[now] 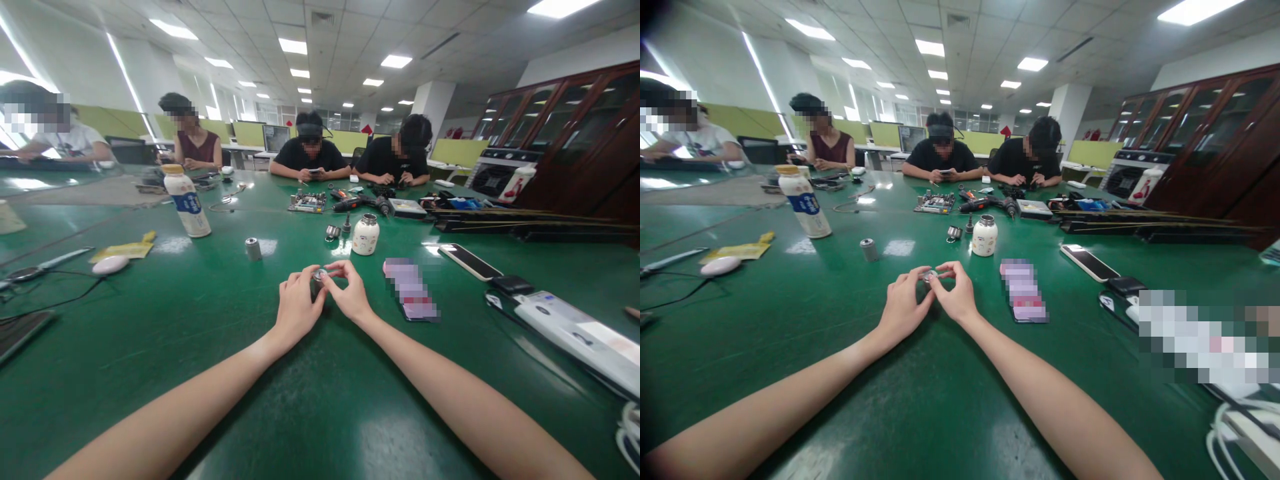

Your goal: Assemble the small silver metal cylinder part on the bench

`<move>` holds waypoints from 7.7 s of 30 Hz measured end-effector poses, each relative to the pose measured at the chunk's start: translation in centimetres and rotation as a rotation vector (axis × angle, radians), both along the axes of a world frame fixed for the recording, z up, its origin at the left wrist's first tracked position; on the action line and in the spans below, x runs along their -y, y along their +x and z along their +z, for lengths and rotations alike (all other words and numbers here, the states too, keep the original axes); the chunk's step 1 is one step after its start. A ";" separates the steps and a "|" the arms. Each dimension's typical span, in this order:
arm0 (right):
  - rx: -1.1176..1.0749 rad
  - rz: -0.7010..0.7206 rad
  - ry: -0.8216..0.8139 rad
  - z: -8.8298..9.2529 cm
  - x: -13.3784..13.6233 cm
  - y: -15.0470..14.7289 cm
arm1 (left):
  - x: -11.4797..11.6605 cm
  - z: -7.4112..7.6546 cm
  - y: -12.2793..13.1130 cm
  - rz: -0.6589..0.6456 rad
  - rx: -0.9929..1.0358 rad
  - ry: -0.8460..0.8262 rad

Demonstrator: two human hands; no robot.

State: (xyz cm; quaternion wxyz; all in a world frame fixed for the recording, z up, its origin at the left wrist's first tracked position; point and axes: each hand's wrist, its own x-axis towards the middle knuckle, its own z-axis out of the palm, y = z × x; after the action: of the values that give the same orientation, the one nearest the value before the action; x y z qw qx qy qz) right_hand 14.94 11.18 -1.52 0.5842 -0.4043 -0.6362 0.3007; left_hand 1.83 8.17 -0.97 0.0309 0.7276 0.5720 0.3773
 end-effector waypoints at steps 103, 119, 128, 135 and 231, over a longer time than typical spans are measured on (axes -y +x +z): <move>0.965 -0.070 0.127 0.9 2.6 1.7 | -1.0 1.0 -1.2 -0.200 0.339 0.131; 0.986 -0.095 0.127 0.5 2.4 1.7 | -1.2 -0.3 -1.4 0.268 0.050 -0.071; 0.990 -0.090 0.121 0.8 2.6 1.7 | -0.6 1.1 -1.0 0.044 0.178 0.255; 0.991 -0.091 0.121 0.7 2.5 1.7 | -0.6 0.9 -1.0 -0.043 0.174 0.218; 0.944 -0.059 0.152 0.3 2.4 1.8 | -0.6 0.6 -1.1 -0.104 0.162 0.256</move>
State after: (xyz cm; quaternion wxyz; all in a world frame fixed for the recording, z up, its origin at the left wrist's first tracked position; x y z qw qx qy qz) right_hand 16.77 8.82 -1.22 0.2678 -0.4707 -0.8404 0.0200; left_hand 0.73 8.77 -0.33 0.0033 0.7214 0.4764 0.5027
